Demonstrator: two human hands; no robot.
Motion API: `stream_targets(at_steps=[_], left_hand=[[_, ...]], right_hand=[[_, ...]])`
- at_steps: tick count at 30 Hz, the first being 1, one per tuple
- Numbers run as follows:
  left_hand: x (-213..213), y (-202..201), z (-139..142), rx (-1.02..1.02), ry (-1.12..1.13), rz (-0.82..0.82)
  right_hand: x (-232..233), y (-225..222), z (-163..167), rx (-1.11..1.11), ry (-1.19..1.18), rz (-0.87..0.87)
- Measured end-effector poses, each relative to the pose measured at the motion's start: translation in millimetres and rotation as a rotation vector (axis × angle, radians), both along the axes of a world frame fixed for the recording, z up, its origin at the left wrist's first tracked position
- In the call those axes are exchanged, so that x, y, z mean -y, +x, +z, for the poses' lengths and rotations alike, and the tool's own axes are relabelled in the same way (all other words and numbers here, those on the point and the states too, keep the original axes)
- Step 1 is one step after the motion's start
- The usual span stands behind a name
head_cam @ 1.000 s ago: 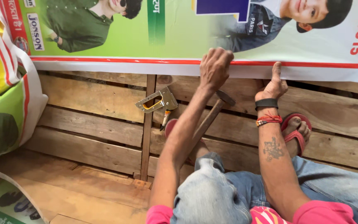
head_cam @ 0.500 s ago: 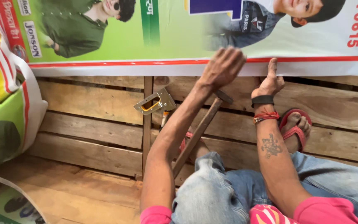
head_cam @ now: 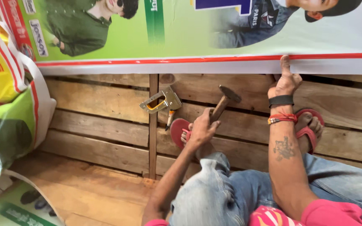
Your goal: The person attaches a large printed banner to a wooden slat wall using a staple gun and a hammer. They secure the banner along the bottom edge and then move to the side edge, repeatedly stapling and hammering to fasten it.
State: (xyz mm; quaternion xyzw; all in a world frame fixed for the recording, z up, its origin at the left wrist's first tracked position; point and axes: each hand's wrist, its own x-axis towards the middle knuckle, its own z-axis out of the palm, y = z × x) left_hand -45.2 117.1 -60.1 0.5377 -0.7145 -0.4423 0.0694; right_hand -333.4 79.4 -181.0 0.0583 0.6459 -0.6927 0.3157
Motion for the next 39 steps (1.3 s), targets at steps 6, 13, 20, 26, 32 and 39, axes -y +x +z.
stream_targets(at_steps=[6, 13, 20, 26, 32, 39], left_hand=[[57, -7, 29, -0.334, 0.428, 0.155], [70, -25, 60, -0.167, -0.345, 0.121], [58, -9, 52, -0.197, -0.392, -0.051], [60, -20, 36, 0.184, -0.418, -0.091], [59, -23, 35, 0.149, -0.496, -0.06], [54, -18, 37, 0.205, -0.442, -0.047]], right_hand=[[4, 12, 12, -0.078, 0.012, 0.006], [10, 13, 17, -0.087, -0.011, -0.014], [4, 17, 25, -0.075, -0.078, 0.032], [8, 16, 18, -0.132, 0.09, -0.036], [4, 13, 8, -0.126, 0.024, -0.003], [12, 19, 11, -0.119, 0.103, -0.048]])
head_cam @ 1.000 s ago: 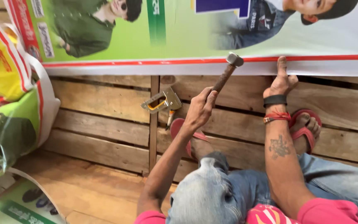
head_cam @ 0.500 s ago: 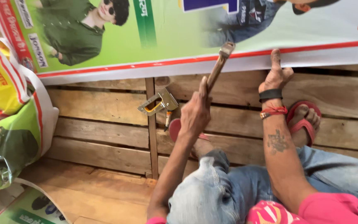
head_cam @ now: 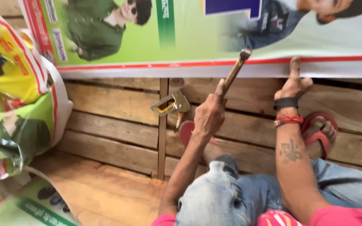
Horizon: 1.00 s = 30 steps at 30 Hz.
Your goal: The person attaches a large printed banner to a wooden slat wall using a staple gun and a hammer. They secure the banner along the bottom edge and then move to the side edge, repeatedly stapling and hammering to fasten it.
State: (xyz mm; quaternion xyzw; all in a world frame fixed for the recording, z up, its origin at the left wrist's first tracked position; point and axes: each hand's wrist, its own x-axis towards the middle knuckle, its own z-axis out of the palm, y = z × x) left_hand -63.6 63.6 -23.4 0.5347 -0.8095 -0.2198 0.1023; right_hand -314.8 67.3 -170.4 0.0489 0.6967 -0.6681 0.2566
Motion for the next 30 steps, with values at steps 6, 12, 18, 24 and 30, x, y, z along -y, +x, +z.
stream_targets(at_steps=[6, 12, 18, 24, 30], left_hand=[[-13, 28, 4, -0.03, -0.044, 0.206], [-18, 41, -11, -0.034, -0.012, 0.274], [-28, 47, -18, -0.078, 0.029, 0.26], [-73, 56, -16, -0.013, 0.067, 0.271], [-64, 30, -27, -0.379, 0.065, 0.421]], right_hand=[[1, 2, 10, -0.036, -0.041, 0.017], [-3, -4, -7, -0.026, -0.115, -0.014], [-6, -69, -11, -0.076, 0.136, -0.305], [-24, -173, 13, 0.001, -0.267, -0.282], [-15, -181, 25, -0.171, -0.351, -0.183]])
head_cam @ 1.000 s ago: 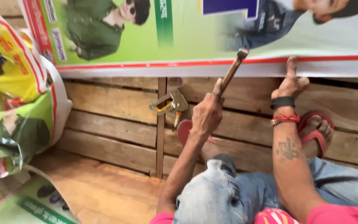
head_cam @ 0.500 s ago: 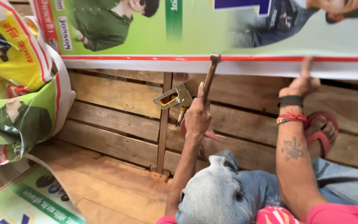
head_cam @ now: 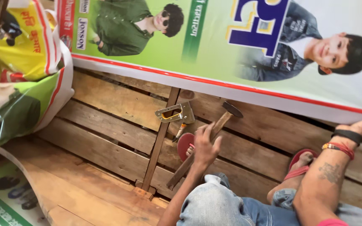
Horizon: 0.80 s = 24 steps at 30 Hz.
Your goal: The person attaches a large printed banner to a wooden slat wall using a staple gun and a hammer. They secure the banner along the bottom edge and then move to the side edge, repeatedly stapling and hammering to fasten it.
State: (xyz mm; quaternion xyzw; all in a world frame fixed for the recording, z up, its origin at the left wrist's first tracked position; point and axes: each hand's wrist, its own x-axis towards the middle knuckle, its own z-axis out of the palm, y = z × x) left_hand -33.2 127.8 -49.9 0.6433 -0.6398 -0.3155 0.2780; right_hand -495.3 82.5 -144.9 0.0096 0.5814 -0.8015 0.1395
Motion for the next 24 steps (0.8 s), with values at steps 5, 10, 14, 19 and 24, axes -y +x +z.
stream_targets(at_steps=[5, 10, 14, 19, 24], left_hand=[[89, -45, -32, -0.929, 0.41, 0.435], [150, -69, -49, -0.869, 0.472, 0.707], [152, -73, -50, -1.101, 0.422, 0.727], [156, -56, -55, -1.302, 0.271, 0.582], [206, -7, -48, -1.285, 0.173, 0.598]], right_hand=[[-3, 3, 6, 0.13, -0.105, 0.137], [-6, -3, 13, 0.249, 0.095, 0.174], [-10, -8, 17, -0.001, 0.221, 0.065], [-9, 1, 13, 0.126, 0.064, 0.24], [13, 44, 6, 0.237, 0.089, 0.003]])
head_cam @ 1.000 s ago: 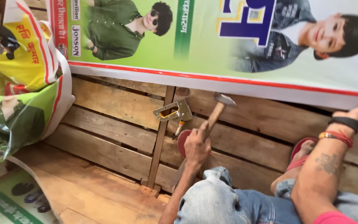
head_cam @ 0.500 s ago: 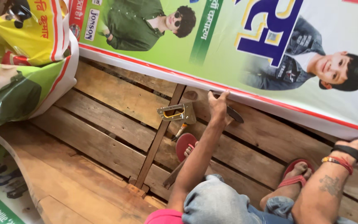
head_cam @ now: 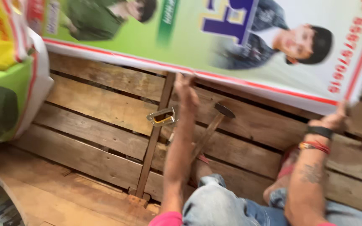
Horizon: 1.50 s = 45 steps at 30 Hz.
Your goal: The person attaches a large printed banner to a wooden slat wall using a staple gun and a hammer. They secure the banner along the bottom edge and then move to the side edge, repeatedly stapling and hammering to fasten it.
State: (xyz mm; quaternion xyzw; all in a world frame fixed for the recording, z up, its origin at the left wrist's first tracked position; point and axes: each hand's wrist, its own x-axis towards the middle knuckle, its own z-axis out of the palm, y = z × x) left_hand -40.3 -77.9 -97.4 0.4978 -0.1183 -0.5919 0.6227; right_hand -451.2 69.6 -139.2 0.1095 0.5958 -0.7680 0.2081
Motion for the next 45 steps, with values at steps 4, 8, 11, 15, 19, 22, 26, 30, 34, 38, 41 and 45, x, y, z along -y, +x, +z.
stream_targets(at_steps=[4, 8, 11, 15, 19, 22, 26, 30, 34, 38, 41, 45], left_hand=[[34, 41, 10, -0.079, -0.165, -0.001], [11, 29, 7, -0.092, -0.009, 0.141], [-22, -17, 5, -0.208, 0.117, -0.052], [-42, -63, 12, -0.179, 0.308, -0.275], [-44, -77, 19, 0.026, 0.29, -0.362], [-47, -76, 16, 0.363, 0.257, -0.464], [-52, -76, 10, 0.474, 0.295, -0.47], [-49, -78, 9, 0.419, 0.245, -0.431], [-62, -61, 7, 0.369, 0.229, -0.492], [-113, 11, 25, 1.35, -0.075, -0.623], [-156, 79, 43, 1.966, 0.149, -0.855], [-175, 111, 40, 2.045, 0.022, -0.881]], right_hand=[[10, 54, -4, -0.046, 0.124, -0.121], [4, 112, -15, -0.068, 0.01, -0.127], [10, 146, -16, 0.138, 0.122, -0.218], [23, 194, -12, 0.493, 0.168, 0.037], [39, 218, -6, 0.591, 0.001, 0.186], [46, 225, 0, 0.466, 0.159, 0.197], [54, 233, 3, 0.487, 0.212, 0.189], [63, 240, -7, 0.409, 0.268, 0.184], [64, 243, -18, 0.146, 0.148, 0.174], [62, 248, -25, 0.209, 0.22, 0.15], [63, 249, -21, 0.302, 0.269, 0.167], [63, 250, -15, 0.427, 0.208, 0.117]])
